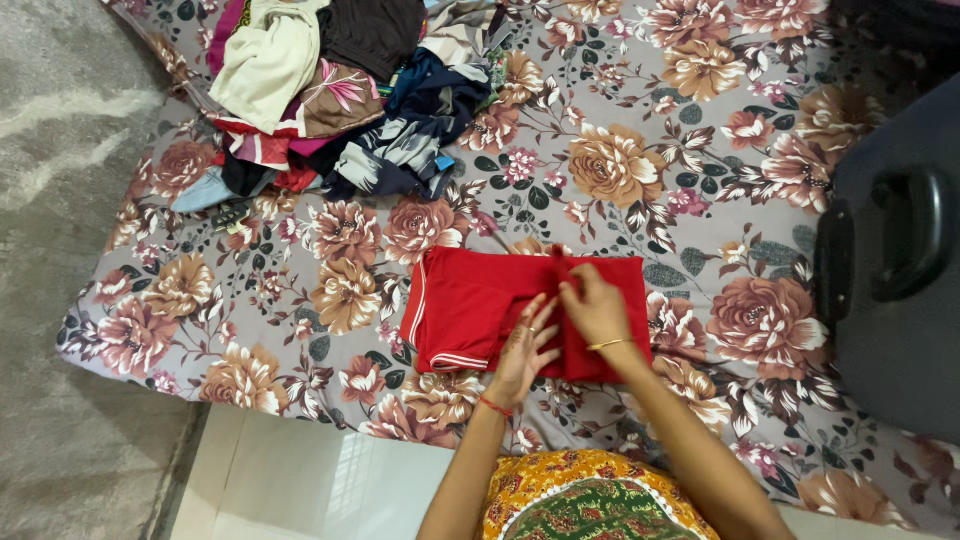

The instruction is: The person folds a red polo shirt, dark trousers, and a white garment on a bed and packs them into a suitcase.

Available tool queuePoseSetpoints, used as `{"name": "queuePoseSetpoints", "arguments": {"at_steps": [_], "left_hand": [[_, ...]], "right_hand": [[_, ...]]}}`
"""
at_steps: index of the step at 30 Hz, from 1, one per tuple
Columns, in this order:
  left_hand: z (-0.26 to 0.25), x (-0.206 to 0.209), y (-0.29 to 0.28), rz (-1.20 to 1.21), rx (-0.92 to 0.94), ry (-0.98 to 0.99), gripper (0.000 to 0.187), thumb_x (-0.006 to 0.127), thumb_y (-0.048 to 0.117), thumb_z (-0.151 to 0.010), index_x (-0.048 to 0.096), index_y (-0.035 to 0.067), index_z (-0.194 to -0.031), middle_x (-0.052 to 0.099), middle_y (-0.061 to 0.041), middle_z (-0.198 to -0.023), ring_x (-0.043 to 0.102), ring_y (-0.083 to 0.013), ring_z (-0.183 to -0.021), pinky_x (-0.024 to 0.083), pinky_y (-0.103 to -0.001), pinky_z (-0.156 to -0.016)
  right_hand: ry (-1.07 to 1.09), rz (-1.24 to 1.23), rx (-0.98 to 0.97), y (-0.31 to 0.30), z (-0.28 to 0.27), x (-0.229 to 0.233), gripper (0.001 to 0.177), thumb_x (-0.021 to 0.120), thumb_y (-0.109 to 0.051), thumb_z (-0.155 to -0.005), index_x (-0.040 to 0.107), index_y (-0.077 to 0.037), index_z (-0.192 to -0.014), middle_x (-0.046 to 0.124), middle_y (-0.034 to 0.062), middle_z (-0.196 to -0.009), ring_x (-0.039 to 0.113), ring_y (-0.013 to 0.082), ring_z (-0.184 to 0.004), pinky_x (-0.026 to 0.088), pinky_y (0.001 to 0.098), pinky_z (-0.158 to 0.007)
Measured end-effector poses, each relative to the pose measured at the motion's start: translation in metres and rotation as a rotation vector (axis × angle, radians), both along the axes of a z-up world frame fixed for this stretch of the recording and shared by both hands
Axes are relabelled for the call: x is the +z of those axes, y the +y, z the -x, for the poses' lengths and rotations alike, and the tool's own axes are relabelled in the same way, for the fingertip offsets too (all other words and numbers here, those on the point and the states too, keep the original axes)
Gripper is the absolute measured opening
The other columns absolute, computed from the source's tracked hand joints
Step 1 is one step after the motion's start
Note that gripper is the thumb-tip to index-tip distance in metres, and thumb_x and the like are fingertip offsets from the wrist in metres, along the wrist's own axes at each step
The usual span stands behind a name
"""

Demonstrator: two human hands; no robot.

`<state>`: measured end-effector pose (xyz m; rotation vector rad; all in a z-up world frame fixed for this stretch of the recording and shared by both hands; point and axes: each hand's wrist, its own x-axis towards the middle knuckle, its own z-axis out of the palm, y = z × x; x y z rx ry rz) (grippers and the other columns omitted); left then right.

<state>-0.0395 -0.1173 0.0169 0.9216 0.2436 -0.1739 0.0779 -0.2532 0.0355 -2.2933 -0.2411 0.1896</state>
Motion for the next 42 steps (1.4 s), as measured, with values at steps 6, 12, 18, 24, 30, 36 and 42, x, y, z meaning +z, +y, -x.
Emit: {"name": "queuePoseSetpoints", "arguments": {"at_steps": [6, 12, 18, 24, 30, 36, 42], "left_hand": [[-0.027, 0.020, -0.040, -0.017, -0.172, -0.159, 0.071, 0.036, 0.054, -0.107, 0.022, 0.013, -0.164, 0.028, -0.007, -0.170, 0.036, -0.0294, -0.151, 0.034, -0.045, -0.121], [-0.071, 0.003, -0.097, 0.033, -0.340, -0.178, 0.075, 0.035, 0.057, -0.106, 0.018, 0.014, -0.165, 0.022, -0.006, -0.173, 0.026, -0.0258, -0.156, 0.026, -0.044, -0.124], [-0.110, -0.027, -0.141, 0.235, -0.368, -0.093, 0.079, 0.034, 0.063, -0.103, 0.015, 0.020, -0.166, 0.015, 0.000, -0.174, 0.013, -0.0240, -0.159, 0.018, -0.044, -0.126], [-0.098, -0.028, -0.114, 0.276, -0.200, -0.032, 0.083, 0.036, 0.071, -0.097, 0.017, 0.025, -0.164, 0.015, -0.001, -0.174, 0.009, -0.0351, -0.158, 0.012, -0.056, -0.123], [-0.073, -0.006, -0.070, -0.001, -0.039, 0.204, 0.082, 0.046, 0.062, -0.091, 0.015, 0.037, -0.163, 0.013, -0.009, -0.172, 0.010, -0.0365, -0.155, 0.009, -0.063, -0.112], [-0.071, -0.014, -0.078, -0.445, -0.048, -0.046, 0.086, 0.071, 0.010, -0.087, 0.028, 0.029, -0.159, 0.030, -0.008, -0.168, 0.046, -0.0374, -0.139, 0.044, -0.039, -0.110], [-0.074, -0.027, -0.072, -1.013, 0.034, -0.368, 0.071, 0.064, -0.005, -0.084, 0.052, 0.015, -0.151, 0.042, -0.012, -0.163, 0.051, -0.0347, -0.142, 0.046, -0.040, -0.115]], "right_hand": [[-0.087, -0.368, -0.074, -0.155, -0.044, 0.022, 0.034, 0.074, -0.023, -0.097, 0.066, -0.002, -0.121, 0.073, 0.0086, -0.096, 0.067, 0.0133, -0.086, 0.054, 0.0287, -0.074], [-0.017, -0.484, -0.232, -0.261, -0.055, 0.020, 0.027, 0.074, -0.017, -0.101, 0.066, 0.000, -0.120, 0.070, 0.0026, -0.096, 0.062, 0.0058, -0.084, 0.051, 0.0235, -0.072], [-0.227, -0.004, -0.220, -0.248, -0.050, 0.037, 0.033, 0.076, -0.024, -0.096, 0.069, 0.000, -0.118, 0.073, 0.0165, -0.089, 0.071, 0.0230, -0.079, 0.056, 0.0354, -0.070], [-0.141, 0.207, -0.179, -0.142, -0.011, 0.076, 0.030, 0.067, -0.031, -0.097, 0.068, -0.008, -0.116, 0.072, 0.0228, -0.078, 0.071, 0.0399, -0.073, 0.055, 0.0488, -0.066], [-0.201, 0.027, -0.032, -0.088, 0.010, 0.063, 0.032, 0.067, -0.035, -0.095, 0.067, -0.009, -0.114, 0.074, 0.0183, -0.086, 0.072, 0.0383, -0.077, 0.055, 0.0473, -0.067], [-0.144, 0.152, -0.143, -0.140, 0.009, 0.036, 0.029, 0.065, -0.033, -0.096, 0.068, -0.011, -0.116, 0.074, 0.0159, -0.096, 0.071, 0.0364, -0.083, 0.055, 0.0462, -0.073], [-0.152, 0.167, -0.131, -0.168, 0.022, 0.015, 0.040, 0.067, -0.034, -0.094, 0.065, -0.015, -0.129, 0.069, 0.0136, -0.107, 0.069, 0.0339, -0.094, 0.054, 0.0448, -0.081]]}}
